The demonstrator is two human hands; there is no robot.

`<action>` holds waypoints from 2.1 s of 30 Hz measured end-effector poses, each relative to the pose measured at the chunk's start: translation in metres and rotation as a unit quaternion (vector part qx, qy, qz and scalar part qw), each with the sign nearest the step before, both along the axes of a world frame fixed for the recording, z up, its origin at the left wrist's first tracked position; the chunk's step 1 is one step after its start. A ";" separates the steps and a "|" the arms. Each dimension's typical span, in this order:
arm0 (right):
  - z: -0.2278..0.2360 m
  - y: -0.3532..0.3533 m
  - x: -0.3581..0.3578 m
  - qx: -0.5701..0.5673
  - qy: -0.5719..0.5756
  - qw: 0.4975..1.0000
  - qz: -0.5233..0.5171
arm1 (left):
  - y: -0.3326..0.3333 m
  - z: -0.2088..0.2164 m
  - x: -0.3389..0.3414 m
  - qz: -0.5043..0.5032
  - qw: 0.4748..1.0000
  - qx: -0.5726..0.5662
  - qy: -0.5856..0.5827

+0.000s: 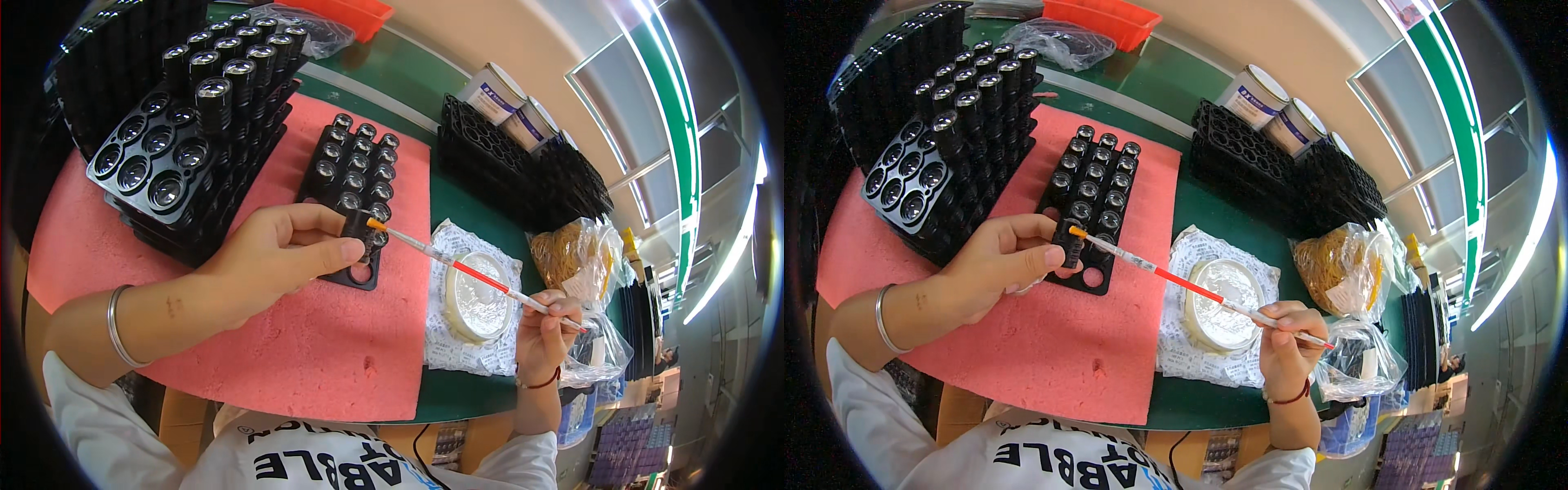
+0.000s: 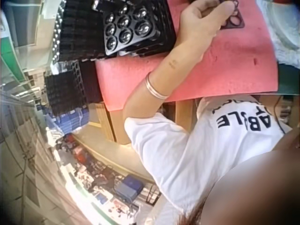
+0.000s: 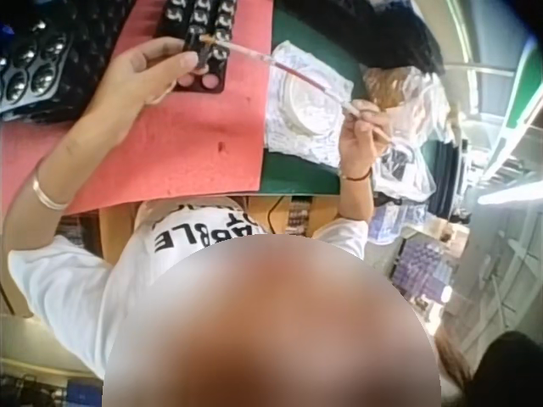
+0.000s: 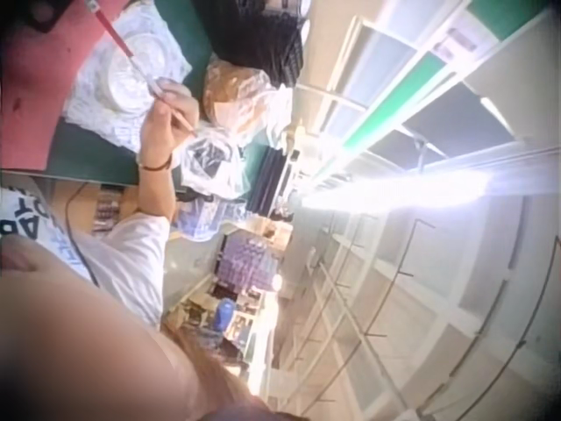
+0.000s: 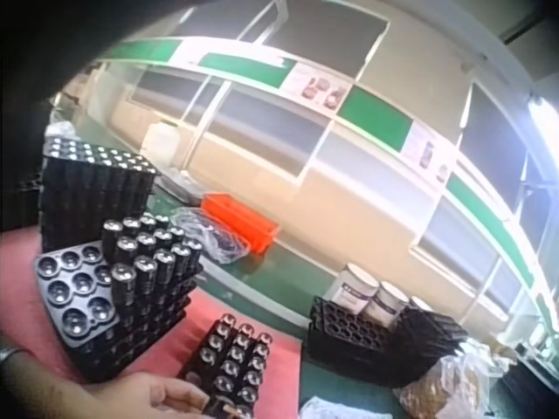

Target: Applying a yellow coating to the rim of small cylindrical parts using a fine brush at a workbench.

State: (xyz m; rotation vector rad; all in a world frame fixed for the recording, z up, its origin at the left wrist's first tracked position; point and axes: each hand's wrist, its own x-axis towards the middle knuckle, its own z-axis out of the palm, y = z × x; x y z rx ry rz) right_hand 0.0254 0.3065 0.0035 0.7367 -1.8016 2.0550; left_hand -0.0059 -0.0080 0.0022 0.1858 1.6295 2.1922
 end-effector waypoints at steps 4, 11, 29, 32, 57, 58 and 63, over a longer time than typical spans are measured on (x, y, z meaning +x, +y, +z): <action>-0.001 0.000 -0.004 -0.014 -0.004 1.000 -0.023 | -0.001 -0.002 0.000 -0.001 1.000 0.003 -0.002; -0.001 0.005 -0.009 0.050 0.017 0.996 -0.069 | -0.001 -0.001 0.002 -0.027 0.999 0.024 0.033; 0.000 0.004 0.002 -0.109 -0.048 0.992 -0.030 | 0.001 0.000 0.003 -0.044 0.999 -0.001 0.023; 0.000 0.001 0.002 -0.120 -0.055 0.990 -0.040 | 0.002 -0.008 0.001 -0.040 0.997 0.015 0.060; 0.002 0.006 -0.005 -0.109 -0.047 0.987 -0.104 | 0.002 -0.009 0.004 -0.087 0.992 0.007 0.092; 0.003 0.005 -0.005 -0.123 -0.049 0.986 -0.106 | 0.001 -0.010 0.003 -0.087 0.991 0.004 0.097; 0.002 0.005 -0.004 -0.125 -0.046 0.989 -0.064 | 0.001 -0.010 0.003 -0.079 0.992 0.002 0.101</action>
